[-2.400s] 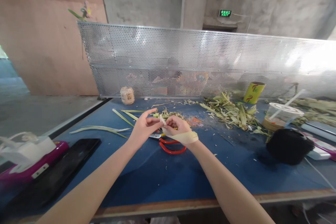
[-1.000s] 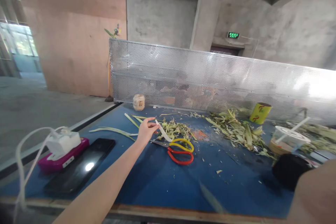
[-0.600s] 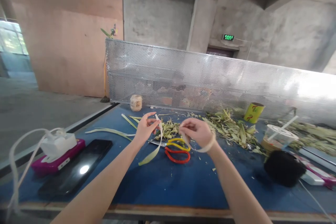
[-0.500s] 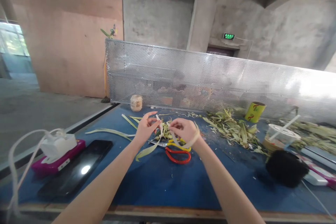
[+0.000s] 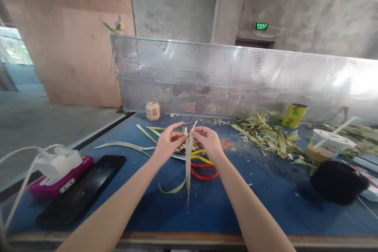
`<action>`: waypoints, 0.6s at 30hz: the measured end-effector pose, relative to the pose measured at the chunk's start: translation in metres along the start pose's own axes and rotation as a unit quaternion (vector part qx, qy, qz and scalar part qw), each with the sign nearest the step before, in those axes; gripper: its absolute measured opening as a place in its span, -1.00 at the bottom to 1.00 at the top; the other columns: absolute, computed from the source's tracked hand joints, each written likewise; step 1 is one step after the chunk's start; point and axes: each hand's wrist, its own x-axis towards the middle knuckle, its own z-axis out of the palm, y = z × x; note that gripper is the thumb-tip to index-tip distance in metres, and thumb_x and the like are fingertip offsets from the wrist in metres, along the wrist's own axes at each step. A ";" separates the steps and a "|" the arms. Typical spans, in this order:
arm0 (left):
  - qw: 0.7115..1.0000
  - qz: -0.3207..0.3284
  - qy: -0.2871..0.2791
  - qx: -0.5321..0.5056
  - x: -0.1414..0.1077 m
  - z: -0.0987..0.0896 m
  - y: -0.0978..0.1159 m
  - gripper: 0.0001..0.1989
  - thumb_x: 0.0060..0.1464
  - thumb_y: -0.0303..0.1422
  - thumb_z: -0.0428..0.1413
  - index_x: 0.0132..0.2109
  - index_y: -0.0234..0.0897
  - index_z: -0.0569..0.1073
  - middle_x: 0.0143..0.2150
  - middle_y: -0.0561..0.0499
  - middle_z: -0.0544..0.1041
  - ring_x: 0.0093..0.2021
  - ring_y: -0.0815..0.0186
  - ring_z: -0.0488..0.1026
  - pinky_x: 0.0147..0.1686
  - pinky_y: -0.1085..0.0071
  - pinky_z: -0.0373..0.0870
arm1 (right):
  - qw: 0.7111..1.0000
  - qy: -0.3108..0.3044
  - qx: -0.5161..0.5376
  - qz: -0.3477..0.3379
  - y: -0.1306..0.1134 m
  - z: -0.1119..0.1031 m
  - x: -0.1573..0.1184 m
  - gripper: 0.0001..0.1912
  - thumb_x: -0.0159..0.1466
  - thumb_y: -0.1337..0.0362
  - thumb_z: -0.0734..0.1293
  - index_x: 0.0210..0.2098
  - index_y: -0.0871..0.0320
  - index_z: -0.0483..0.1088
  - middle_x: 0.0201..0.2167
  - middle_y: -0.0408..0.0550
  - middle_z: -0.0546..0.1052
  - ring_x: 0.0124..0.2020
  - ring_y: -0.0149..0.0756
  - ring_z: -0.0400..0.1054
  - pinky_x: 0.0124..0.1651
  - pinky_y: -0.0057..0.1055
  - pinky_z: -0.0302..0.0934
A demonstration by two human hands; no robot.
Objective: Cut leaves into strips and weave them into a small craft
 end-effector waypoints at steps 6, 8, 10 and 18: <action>1.000 -0.023 0.003 0.011 -0.003 0.003 0.000 -0.54 -0.13 -0.38 0.11 -0.02 -0.32 0.27 -0.47 0.03 0.48 -0.65 0.49 0.29 -0.64 0.55 0.25 | 0.996 -0.070 0.002 0.064 -0.007 0.003 -0.008 -0.71 -0.13 0.20 0.42 -0.52 0.21 0.27 -0.77 -0.30 0.23 -0.74 -0.61 0.03 -0.71 -0.61 -0.06; 1.000 -0.025 0.006 0.012 -0.004 0.003 0.002 -0.56 -0.13 -0.41 0.10 -0.03 -0.33 0.28 -0.48 0.03 0.48 -0.66 0.49 0.29 -0.63 0.55 0.25 | 0.995 -0.063 -0.023 0.067 -0.007 0.004 -0.011 -0.70 -0.14 0.20 0.43 -0.53 0.21 0.27 -0.77 -0.29 0.25 -0.74 -0.61 0.05 -0.71 -0.61 -0.05; 0.999 -0.029 0.007 0.014 -0.004 0.003 0.003 -0.56 -0.14 -0.43 0.08 -0.03 -0.34 0.28 -0.48 0.03 0.48 -0.67 0.50 0.29 -0.63 0.54 0.26 | 0.995 -0.056 -0.046 0.068 -0.006 0.006 -0.012 -0.70 -0.15 0.20 0.43 -0.54 0.22 0.27 -0.77 -0.29 0.26 -0.74 -0.60 0.06 -0.71 -0.61 -0.03; 0.999 -0.042 0.012 0.014 -0.005 0.005 0.004 -0.55 -0.12 -0.35 0.09 -0.02 -0.33 0.27 -0.46 0.01 0.49 -0.69 0.47 0.32 -0.63 0.50 0.31 | 0.990 -0.050 -0.108 0.075 -0.007 0.008 -0.013 -0.78 -0.08 0.26 0.36 -0.60 0.21 0.21 -0.75 -0.24 0.34 -0.76 -0.60 0.11 -0.71 -0.61 0.01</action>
